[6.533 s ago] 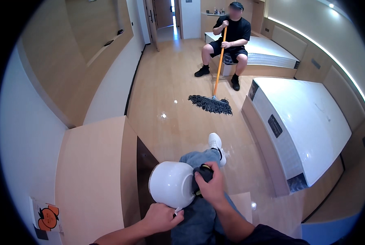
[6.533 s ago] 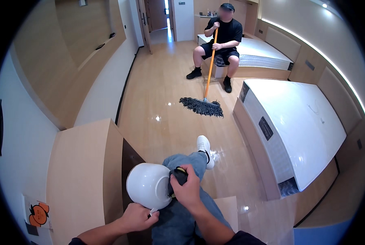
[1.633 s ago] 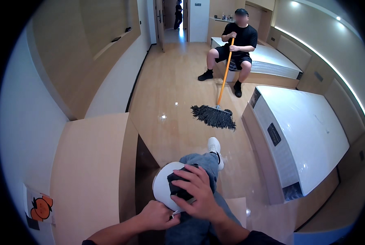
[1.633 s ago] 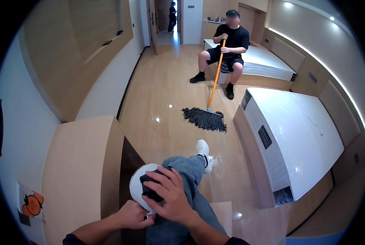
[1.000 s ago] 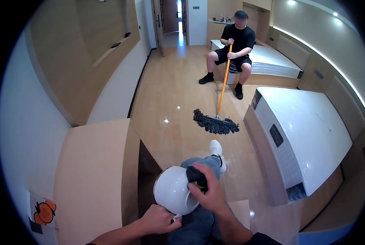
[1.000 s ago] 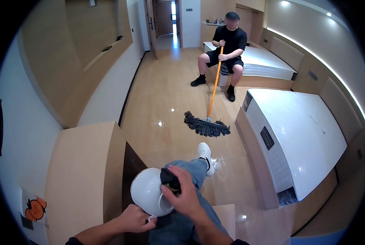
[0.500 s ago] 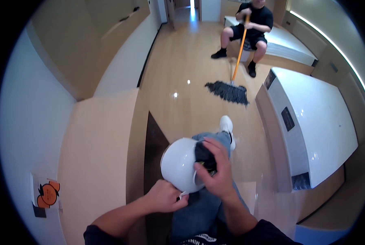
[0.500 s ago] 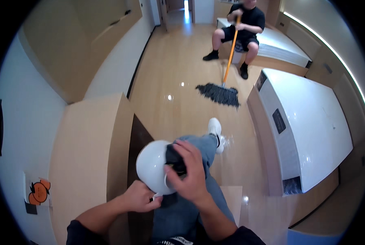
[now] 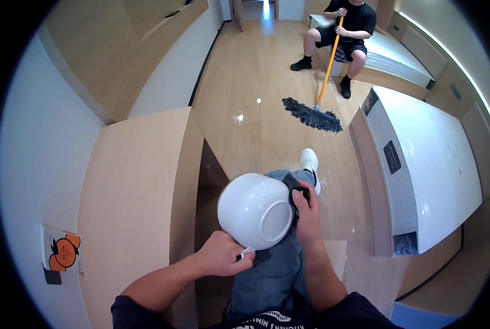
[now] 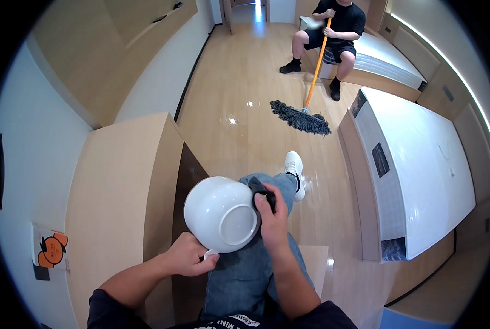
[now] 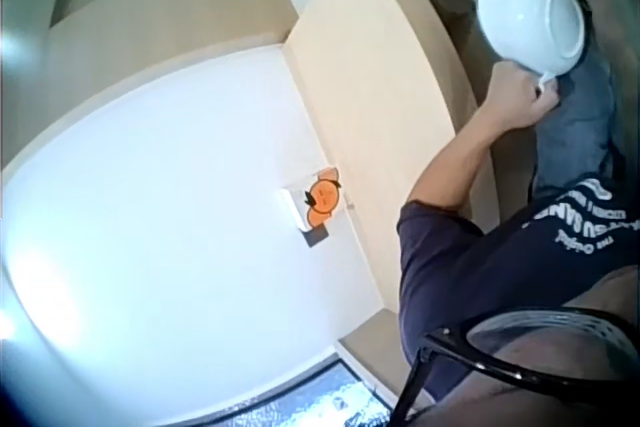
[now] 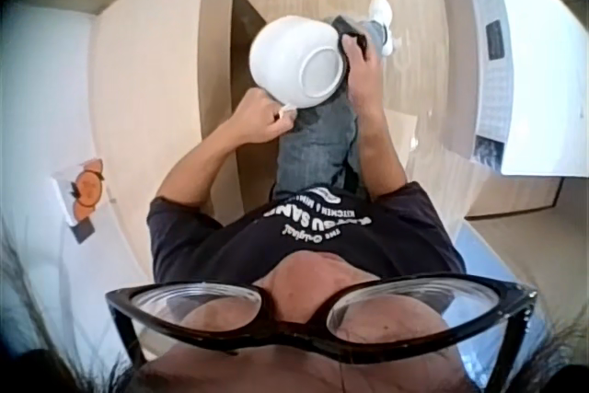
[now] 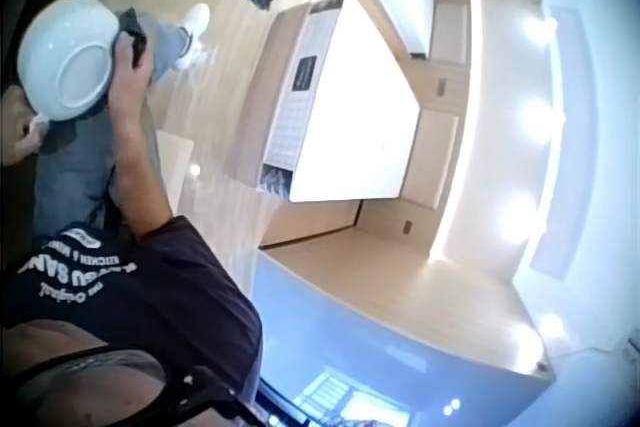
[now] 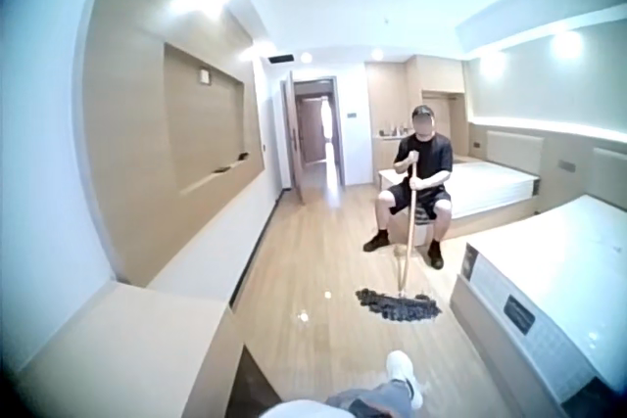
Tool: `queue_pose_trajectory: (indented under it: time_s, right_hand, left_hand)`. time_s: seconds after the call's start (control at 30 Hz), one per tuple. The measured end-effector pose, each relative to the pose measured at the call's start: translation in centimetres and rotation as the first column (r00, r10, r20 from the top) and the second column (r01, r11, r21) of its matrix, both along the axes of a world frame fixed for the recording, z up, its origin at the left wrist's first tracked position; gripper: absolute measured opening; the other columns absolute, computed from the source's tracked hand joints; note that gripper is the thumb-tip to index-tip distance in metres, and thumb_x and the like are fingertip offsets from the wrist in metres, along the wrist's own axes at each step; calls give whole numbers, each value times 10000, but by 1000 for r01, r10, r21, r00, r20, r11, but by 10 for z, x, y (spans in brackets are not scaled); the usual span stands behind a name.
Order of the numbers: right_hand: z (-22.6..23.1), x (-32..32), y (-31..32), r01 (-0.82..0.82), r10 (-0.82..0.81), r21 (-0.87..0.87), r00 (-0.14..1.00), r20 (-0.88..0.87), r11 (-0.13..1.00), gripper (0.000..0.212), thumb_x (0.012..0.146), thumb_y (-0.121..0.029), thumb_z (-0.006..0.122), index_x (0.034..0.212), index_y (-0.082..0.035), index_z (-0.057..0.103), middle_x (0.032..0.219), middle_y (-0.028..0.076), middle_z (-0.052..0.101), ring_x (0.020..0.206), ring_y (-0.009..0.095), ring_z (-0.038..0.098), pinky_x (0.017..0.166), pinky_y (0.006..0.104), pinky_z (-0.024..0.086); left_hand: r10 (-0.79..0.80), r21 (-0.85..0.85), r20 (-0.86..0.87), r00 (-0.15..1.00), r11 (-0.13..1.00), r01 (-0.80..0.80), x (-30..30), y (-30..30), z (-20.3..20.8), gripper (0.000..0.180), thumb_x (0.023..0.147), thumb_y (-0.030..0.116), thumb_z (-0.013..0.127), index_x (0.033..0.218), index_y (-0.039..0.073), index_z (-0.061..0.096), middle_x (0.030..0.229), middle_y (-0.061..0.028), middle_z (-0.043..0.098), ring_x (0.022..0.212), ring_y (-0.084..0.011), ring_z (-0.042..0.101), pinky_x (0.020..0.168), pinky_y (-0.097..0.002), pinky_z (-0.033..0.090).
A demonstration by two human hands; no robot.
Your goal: The person wipes the inside and outside of a metal pot using a cloth.
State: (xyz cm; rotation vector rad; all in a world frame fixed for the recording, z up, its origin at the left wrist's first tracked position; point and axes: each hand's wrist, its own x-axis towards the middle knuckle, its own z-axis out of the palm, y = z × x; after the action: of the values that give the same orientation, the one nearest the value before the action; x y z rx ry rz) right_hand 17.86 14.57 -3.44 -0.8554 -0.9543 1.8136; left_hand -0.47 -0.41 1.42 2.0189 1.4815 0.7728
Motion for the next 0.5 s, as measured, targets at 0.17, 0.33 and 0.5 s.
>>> queue_pose_trajectory:
  time_s: [0.17, 0.33, 0.5]
  right_hand:
    - [32, 2, -9, -68, -204, 766, 945, 254, 640, 497, 829, -89, 778, 1298, -18, 627, 1359, 165, 641, 1306, 339, 580, 1129, 433, 426]
    - [42, -1, -16, -138, -177, 850, 949, 260, 508, 519, 775, -100, 811, 1263, -24, 653, 1394, 181, 627, 1355, 427, 540, 1153, 504, 407]
    - [39, -19, -45, -237, -174, 890, 930, 324, 390, 665, 782, -136, 822, 1403, -70, 594, 1522, 163, 526, 1476, 434, 383, 1217, 545, 290]
  left_hand:
    - [123, -138, 407, 905, 988, -73, 5, -6, -11, 436, 976, 266, 557, 603, 40, 583, 561, -114, 564, 519, -277, 599, 629, -392, 538]
    - [441, -504, 726, 528, 863, -28, -1, -6, -9, 585, 1057, 299, 451, 507, 109, 393, 427, -34, 442, 406, -169, 457, 647, -365, 514]
    - [493, -513, 812, 313, 858, -20, -8, -7, -18, 615, 1060, 421, 457, 524, 132, 369, 454, -25, 414, 397, -156, 426, 516, -330, 434]
